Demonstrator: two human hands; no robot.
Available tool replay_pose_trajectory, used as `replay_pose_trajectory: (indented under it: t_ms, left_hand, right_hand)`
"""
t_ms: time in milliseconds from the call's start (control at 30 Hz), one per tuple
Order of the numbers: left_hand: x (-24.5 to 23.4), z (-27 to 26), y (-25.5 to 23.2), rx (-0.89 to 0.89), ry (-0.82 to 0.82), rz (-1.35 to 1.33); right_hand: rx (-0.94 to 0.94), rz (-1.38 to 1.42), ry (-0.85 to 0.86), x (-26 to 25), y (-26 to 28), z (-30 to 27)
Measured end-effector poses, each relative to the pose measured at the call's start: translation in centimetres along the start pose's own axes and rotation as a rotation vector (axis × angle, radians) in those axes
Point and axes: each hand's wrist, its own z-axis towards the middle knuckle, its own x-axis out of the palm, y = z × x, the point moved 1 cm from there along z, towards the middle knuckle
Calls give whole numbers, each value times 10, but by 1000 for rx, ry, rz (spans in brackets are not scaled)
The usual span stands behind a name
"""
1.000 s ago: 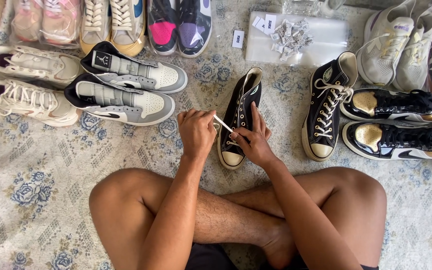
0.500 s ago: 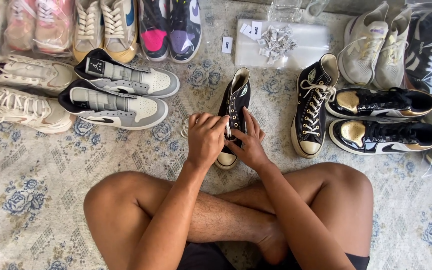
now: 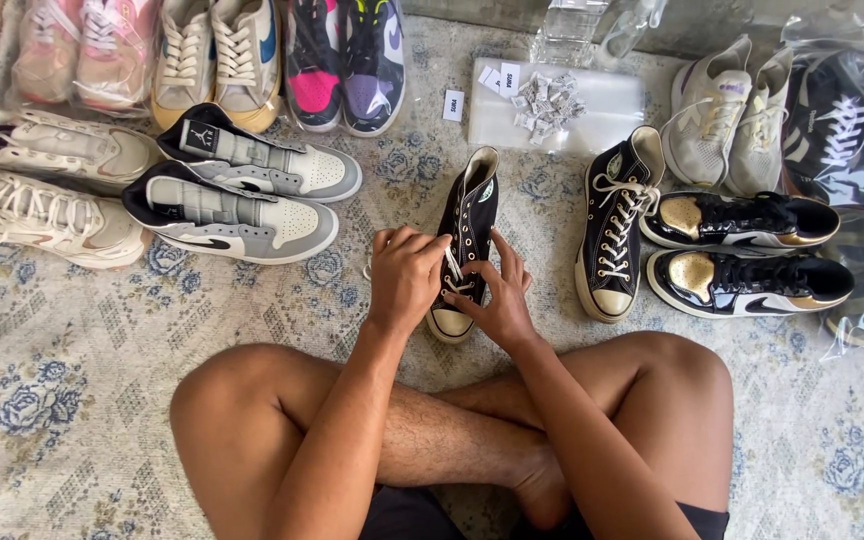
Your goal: Lacing a black high-top sneaker while sitting on a rug surrounded by other shoes.
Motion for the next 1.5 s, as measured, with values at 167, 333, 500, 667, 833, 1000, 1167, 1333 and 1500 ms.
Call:
replay_pose_trajectory:
  t_ms: [167,333,500,667,833,1000,1167,1333,1500]
  left_hand:
    - [12,-7,6,-29,-2,-13]
    - [14,-8,6,-26,0,-38]
    - [21,-9,10,-37,6,-43]
    - [24,-10,10,-38,6,-38]
    - [21,-9,7,-45,15,-40]
    - [28,-13,9,-52,42,-13]
    - [31,-16,13,-54,44,-13]
    - [29,-18,12,-44,46,3]
    - [32,-20,17,-74,41,-13]
  right_hand:
    - [-61,-29,-21,0,2,0]
    - [-128,-50,-48,0,1,2]
    - [-174,-75,-103,7,-11,2]
    - [-211,-29,-121,3,-3,3]
    - [-215,-12,-134,2,-1,3]
    - [-245,-6,-143,4,-3,4]
    - [-289,-33,-166,4,0,7]
    - [-349,-70,-175,4,-2,8]
    - [-410,-138,-182,0,3,8]
